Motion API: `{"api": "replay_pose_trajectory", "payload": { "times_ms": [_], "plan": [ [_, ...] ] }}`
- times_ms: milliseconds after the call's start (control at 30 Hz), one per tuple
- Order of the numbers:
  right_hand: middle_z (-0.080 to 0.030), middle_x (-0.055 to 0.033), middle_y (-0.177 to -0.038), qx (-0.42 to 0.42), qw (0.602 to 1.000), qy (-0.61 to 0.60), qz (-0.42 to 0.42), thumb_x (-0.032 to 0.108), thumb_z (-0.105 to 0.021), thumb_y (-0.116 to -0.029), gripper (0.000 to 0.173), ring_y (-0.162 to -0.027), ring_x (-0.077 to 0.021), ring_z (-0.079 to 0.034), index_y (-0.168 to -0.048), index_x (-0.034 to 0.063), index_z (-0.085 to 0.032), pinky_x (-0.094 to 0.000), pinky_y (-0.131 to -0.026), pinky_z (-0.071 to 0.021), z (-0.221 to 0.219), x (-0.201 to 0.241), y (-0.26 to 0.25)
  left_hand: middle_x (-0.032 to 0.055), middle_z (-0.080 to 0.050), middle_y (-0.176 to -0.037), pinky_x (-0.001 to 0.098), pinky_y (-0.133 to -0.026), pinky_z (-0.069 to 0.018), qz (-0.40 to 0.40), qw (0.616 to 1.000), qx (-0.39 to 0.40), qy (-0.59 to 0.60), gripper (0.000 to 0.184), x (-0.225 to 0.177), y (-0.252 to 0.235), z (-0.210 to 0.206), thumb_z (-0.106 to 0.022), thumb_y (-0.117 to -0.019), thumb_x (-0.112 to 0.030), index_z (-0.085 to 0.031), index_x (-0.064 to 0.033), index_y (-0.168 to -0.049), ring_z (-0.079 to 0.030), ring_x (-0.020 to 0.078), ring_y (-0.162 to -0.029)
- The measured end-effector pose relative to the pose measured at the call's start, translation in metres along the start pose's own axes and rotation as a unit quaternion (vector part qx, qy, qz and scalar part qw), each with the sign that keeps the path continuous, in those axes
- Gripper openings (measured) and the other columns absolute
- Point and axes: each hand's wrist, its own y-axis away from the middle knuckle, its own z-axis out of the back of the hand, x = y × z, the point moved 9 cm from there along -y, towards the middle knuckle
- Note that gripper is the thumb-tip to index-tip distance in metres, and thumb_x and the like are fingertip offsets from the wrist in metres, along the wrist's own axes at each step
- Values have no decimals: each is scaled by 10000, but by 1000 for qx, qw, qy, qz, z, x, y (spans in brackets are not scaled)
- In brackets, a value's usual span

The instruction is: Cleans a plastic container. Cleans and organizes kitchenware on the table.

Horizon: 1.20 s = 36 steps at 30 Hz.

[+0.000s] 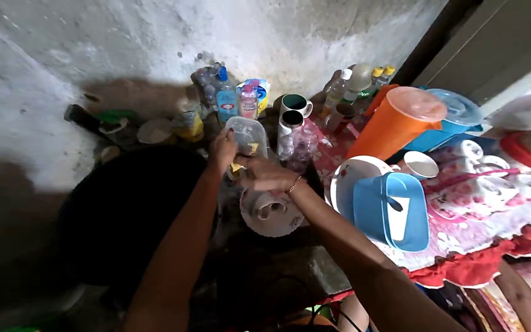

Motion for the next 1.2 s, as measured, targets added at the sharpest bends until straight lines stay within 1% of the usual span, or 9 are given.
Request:
{"api": "replay_pose_trajectory", "payload": {
  "times_ms": [100, 267, 400, 567, 700, 733, 833, 1033, 1200],
  "plan": [
    [-493, -295, -1472, -7, 996, 83, 10, 94, -808, -848, 648, -1381, -461, -456, -1435, -7, -551, -562, -1130, -396, -15, 2, -6, 319, -491, -1459, 630, -1139, -324, 31, 998, 4, 54, 538, 7, -4, -2, -296, -1139, -347, -472, 34, -1475, -439, 450, -1399],
    [-696, -220, -1163, -99, 988, -119, 26, 54, -733, -923, 389, -1036, -298, -684, -1292, -37, -652, -453, -938, -548, 18, 3, 12, 190, -621, -1259, 515, -938, -518, 100, 955, 31, 277, 553, 27, -12, -14, -353, -1095, -476, -564, -34, -1352, -620, 287, -1116],
    [-634, -10, -861, -270, 868, -397, -122, 404, -563, -1046, 352, -666, -60, -591, -1244, 117, -610, -265, -605, -532, 41, -51, 40, 195, -483, -1502, 570, -1083, -414, 140, 935, 65, 320, 660, 23, -1, -12, -370, -1070, -566, -421, -90, -1525, -478, 345, -1367],
    [-672, -1, -1164, -382, 671, -619, -143, 602, -262, -1078, 549, -1026, -115, -663, -1363, 220, -534, -370, -843, -585, 12, -108, 44, 128, -638, -1232, 467, -905, -531, 158, 914, 82, 365, 574, 25, -8, -17, -423, -1052, -555, -539, -111, -1396, -630, 254, -1083],
    [-640, -173, -1157, -341, 770, -441, -311, 502, -188, -1119, 664, -1004, -234, -611, -1331, 1, -569, -442, -872, -512, -25, -157, 57, 165, -635, -1200, 462, -895, -533, 110, 944, 41, 309, 467, 25, -13, -12, -503, -1063, -404, -565, -24, -1328, -629, 253, -1049],
    [-619, -170, -999, -320, 804, -373, -336, 449, -253, -1129, 612, -867, -233, -585, -1198, -40, -614, -429, -792, -498, -27, -165, 61, 192, -635, -1211, 475, -927, -525, 88, 962, 25, 259, 457, 19, -11, -7, -509, -1071, -378, -581, 9, -1303, -629, 269, -1076],
    [-692, -205, -999, -263, 864, -240, -356, 285, -585, -1052, 341, -927, -293, -661, -1115, -33, -692, -497, -886, -518, -19, -167, 73, 297, -622, -1273, 592, -1071, -407, 16, 996, 18, 83, 496, 6, -10, -1, -572, -1057, -365, -637, 89, -1248, -574, 407, -1232],
    [-651, -138, -823, -359, 884, -199, -223, 119, -740, -897, 156, -727, -238, -624, -943, -17, -680, -465, -686, -527, 32, -95, 76, 296, -626, -951, 616, -877, -454, -54, 998, 12, -25, 579, -9, -1, -5, -479, -1086, -427, -646, 121, -999, -609, 411, -932],
    [-672, -228, -1055, -397, 903, -142, -89, 123, -683, -909, 251, -958, -347, -669, -1094, -47, -671, -545, -820, -545, 59, -34, 25, 318, -653, -1001, 658, -913, -447, -70, 996, 8, -48, 653, -19, 13, -9, -316, -1124, -433, -661, 117, -1046, -632, 459, -1015]
  ]
}}
